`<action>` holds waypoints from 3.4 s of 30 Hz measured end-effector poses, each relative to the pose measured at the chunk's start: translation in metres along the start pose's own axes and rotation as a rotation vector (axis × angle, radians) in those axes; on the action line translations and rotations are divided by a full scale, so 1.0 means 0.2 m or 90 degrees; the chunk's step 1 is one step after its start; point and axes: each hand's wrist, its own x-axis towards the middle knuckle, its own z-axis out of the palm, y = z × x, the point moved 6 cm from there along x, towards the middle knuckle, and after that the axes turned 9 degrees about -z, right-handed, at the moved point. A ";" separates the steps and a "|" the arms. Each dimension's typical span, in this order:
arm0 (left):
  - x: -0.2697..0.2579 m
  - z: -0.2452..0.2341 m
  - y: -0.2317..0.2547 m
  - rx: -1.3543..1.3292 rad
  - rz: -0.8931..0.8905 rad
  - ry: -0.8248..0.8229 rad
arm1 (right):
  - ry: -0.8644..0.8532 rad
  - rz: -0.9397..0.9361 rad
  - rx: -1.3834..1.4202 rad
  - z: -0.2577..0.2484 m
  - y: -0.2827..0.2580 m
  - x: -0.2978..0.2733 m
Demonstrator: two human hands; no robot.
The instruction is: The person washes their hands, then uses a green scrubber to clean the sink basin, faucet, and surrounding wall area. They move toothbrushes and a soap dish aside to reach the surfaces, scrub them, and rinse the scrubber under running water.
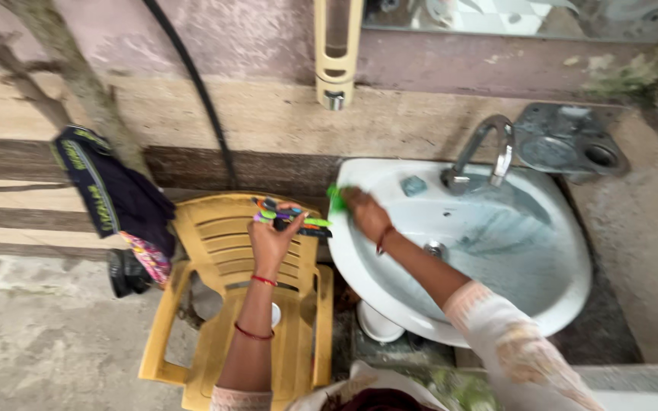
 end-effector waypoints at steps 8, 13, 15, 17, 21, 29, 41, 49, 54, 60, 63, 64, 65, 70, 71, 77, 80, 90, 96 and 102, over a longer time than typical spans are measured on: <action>0.02 0.10 0.01 -0.068 0.020 -0.027 | -0.065 0.068 -0.019 -0.03 -0.13 -0.10; 0.02 0.16 -0.02 -0.061 -0.025 -0.057 | -0.493 0.159 0.436 0.03 -0.29 -0.83; 0.03 0.20 0.00 -0.048 -0.016 -0.072 | -0.519 0.069 0.535 -0.15 -0.08 -1.11; 0.03 0.22 0.01 -0.023 -0.008 -0.084 | -0.625 -0.037 0.268 -0.26 0.23 -1.32; 0.01 0.29 0.01 -0.104 -0.003 -0.105 | -0.537 0.249 -0.027 -0.32 0.79 -1.42; -0.04 0.39 0.03 -0.095 0.000 -0.143 | -0.526 0.142 0.000 0.25 0.03 -1.01; -0.06 0.48 0.07 -0.111 -0.006 -0.154 | -0.367 0.383 -0.052 -0.04 0.68 -1.12; -0.09 0.65 0.12 -0.100 0.003 -0.221 | -0.175 0.004 0.081 -0.21 0.61 -1.19; -0.11 0.62 0.09 -0.083 0.017 -0.199 | -0.684 0.259 -0.098 -0.22 0.69 -1.55; -0.17 0.66 0.02 -0.087 -0.004 -0.223 | -0.630 0.150 0.331 -0.30 0.17 -1.60; -0.18 0.66 0.01 -0.097 -0.005 -0.227 | -0.604 0.086 0.315 -0.38 0.38 -1.62; -0.17 0.65 0.01 -0.095 -0.006 -0.221 | -0.650 0.244 0.265 -0.36 0.57 -1.66; -0.16 0.64 0.00 -0.092 -0.008 -0.214 | -0.690 0.403 0.212 -0.36 0.72 -1.72; -0.13 0.62 0.01 -0.159 -0.016 -0.192 | -0.675 0.234 -0.058 0.04 0.46 -1.39; -0.12 0.62 0.02 -0.156 0.001 -0.182 | -0.632 0.196 -0.029 0.11 0.28 -1.28; -0.12 0.61 0.00 -0.184 0.017 -0.163 | -0.629 0.206 0.409 -0.03 -0.23 -1.06; -0.09 0.60 -0.03 -0.164 0.053 -0.176 | -0.707 0.359 0.478 -0.35 -0.01 -1.33; -0.16 0.75 -0.16 -0.113 0.038 -0.232 | -0.631 0.424 0.149 -0.51 0.14 -1.44; -0.17 0.77 -0.26 -0.176 0.043 -0.190 | -0.625 0.398 0.212 -0.43 0.17 -1.46; -0.12 0.77 -0.34 -0.148 -0.033 -0.136 | -0.679 0.205 0.229 -0.35 0.02 -1.24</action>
